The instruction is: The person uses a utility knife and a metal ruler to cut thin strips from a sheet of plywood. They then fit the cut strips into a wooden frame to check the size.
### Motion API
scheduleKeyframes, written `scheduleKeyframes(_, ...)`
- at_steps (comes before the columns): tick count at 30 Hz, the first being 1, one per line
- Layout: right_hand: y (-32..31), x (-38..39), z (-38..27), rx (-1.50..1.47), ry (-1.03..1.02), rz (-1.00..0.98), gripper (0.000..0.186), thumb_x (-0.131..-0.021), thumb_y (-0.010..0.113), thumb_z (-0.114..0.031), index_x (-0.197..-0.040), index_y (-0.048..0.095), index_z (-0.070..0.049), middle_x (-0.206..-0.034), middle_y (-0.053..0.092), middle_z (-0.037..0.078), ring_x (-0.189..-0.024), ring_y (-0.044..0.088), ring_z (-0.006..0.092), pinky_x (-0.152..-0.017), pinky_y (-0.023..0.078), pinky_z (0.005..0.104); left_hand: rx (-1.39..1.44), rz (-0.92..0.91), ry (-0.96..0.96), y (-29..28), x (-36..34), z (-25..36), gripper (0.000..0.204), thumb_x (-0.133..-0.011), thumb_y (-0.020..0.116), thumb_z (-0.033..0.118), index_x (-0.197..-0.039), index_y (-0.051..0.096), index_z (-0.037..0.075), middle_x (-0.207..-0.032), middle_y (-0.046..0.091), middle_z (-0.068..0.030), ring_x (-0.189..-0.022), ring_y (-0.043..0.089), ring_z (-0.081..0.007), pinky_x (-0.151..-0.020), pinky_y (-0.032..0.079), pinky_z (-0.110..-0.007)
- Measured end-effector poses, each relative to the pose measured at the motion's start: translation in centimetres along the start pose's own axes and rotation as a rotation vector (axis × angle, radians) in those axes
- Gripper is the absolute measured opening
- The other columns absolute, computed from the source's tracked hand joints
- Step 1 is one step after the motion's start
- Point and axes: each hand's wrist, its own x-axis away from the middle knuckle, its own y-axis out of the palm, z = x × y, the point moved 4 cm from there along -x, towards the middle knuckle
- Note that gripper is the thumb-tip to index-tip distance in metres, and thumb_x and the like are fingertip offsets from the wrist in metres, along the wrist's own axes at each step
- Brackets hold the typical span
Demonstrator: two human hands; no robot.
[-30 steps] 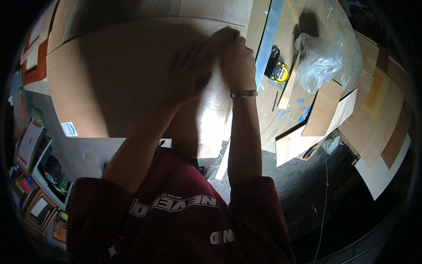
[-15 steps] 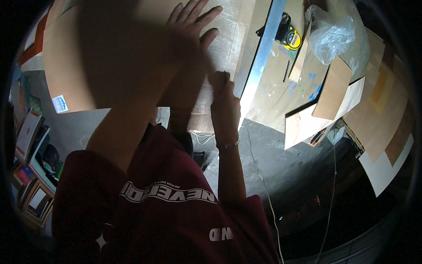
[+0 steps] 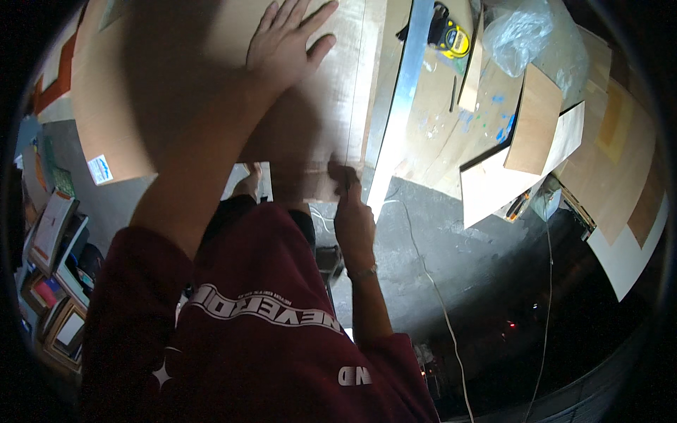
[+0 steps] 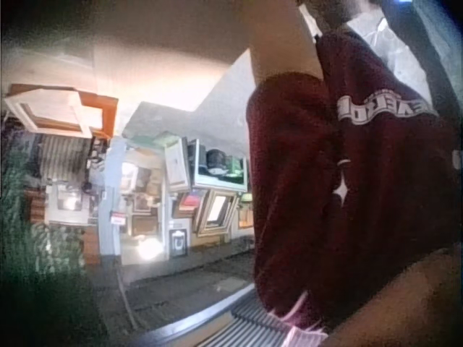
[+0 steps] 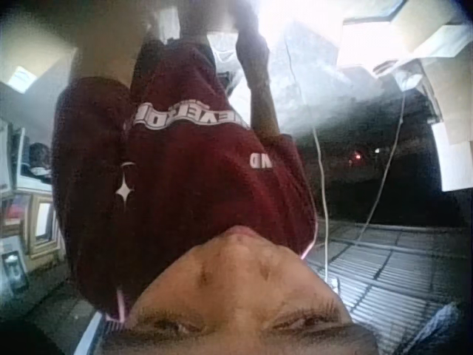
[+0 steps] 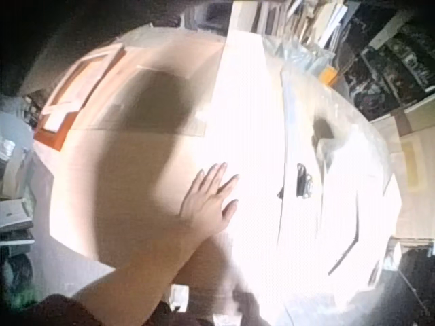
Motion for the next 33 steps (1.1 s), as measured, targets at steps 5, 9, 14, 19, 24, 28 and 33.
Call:
scheduleKeyframes(5,-10.7,-6.4,-7.1,-0.166,-0.096,0.18,0.018,-0.106,0.048,-0.021,-0.109,0.047,-0.004,-0.074,0.064,0.035,-0.076,0.065,0.0551,-0.059,0.047,0.064,0.007,0.12,-0.013,0.8,0.6,-1.6,0.058,-0.099,0.055,0.051,-0.153,0.051,0.029,-0.16,0.044,-0.0106,-0.15,0.038,-0.0283,-0.123,0.026,-0.054)
scheduleKeyframes(9,-15.7,-19.3,-13.8,-0.08,-0.41,0.62,0.025,-0.106,0.052,-0.025,-0.106,0.055,0.0,-0.075,0.068,0.03,-0.067,0.068,0.0495,-0.054,0.051,0.057,0.033,0.118,0.007,1.1,-0.2,-0.9,0.058,-0.097,0.059,0.047,-0.151,0.051,0.027,-0.161,0.042,-0.0108,-0.148,0.04,-0.0284,-0.121,0.029,-0.054)
scheduleKeyframes(14,-15.7,-26.8,-18.0,0.003,-0.447,0.623,0.028,-0.105,0.05,-0.024,-0.108,0.056,0.003,-0.078,0.068,0.033,-0.074,0.069,0.0495,-0.063,0.056,0.0559,0.124,0.065,-0.026,0.5,-0.3,-0.7,0.058,-0.095,0.063,0.039,-0.15,0.052,0.024,-0.159,0.043,-0.0146,-0.146,0.042,-0.034,-0.119,0.029,-0.058)
scheduleKeyframes(19,-16.1,-25.8,-20.0,-0.011,-0.328,0.495,0.029,-0.104,0.048,-0.022,-0.114,0.056,0.004,-0.082,0.069,0.032,-0.08,0.07,0.0495,-0.069,0.058,0.0556,0.173,0.017,-0.086,0.3,-0.1,-1.0,0.062,-0.093,0.065,0.038,-0.151,0.052,0.022,-0.158,0.044,-0.0171,-0.144,0.044,-0.038,-0.118,0.029,-0.062)
scheduleKeyframes(24,-16.3,-26.3,-19.9,0.064,-0.275,0.436,0.036,-0.105,0.045,-0.023,-0.127,0.055,0.004,-0.085,0.071,0.031,-0.081,0.072,0.0478,-0.071,0.059,0.054,0.161,0.0,-0.114,0.2,-0.3,-0.7,0.061,-0.091,0.068,0.038,-0.148,0.055,0.022,-0.161,0.044,-0.0097,-0.15,0.039,-0.0301,-0.12,0.029,-0.06)
scheduleKeyframes(28,-16.3,-26.2,-20.1,0.051,-0.291,0.438,0.036,-0.105,0.045,-0.023,-0.127,0.056,0.004,-0.084,0.071,0.031,-0.081,0.072,0.0477,-0.071,0.059,0.0544,0.153,0.018,-0.115,0.1,-0.4,-0.7,0.06,-0.091,0.069,0.037,-0.148,0.055,0.023,-0.159,0.045,-0.0098,-0.149,0.04,-0.0281,-0.12,0.031,-0.058)
scheduleKeyframes(33,-16.1,-26.4,-19.8,0.034,-0.34,0.53,0.023,-0.103,0.051,-0.02,-0.108,0.056,0.001,-0.077,0.068,0.031,-0.075,0.069,0.0504,-0.065,0.056,0.0571,0.153,0.024,-0.115,-0.5,-0.4,-0.6,0.06,-0.09,0.07,0.035,-0.147,0.055,0.022,-0.157,0.048,-0.0095,-0.148,0.041,-0.0275,-0.12,0.032,-0.057)
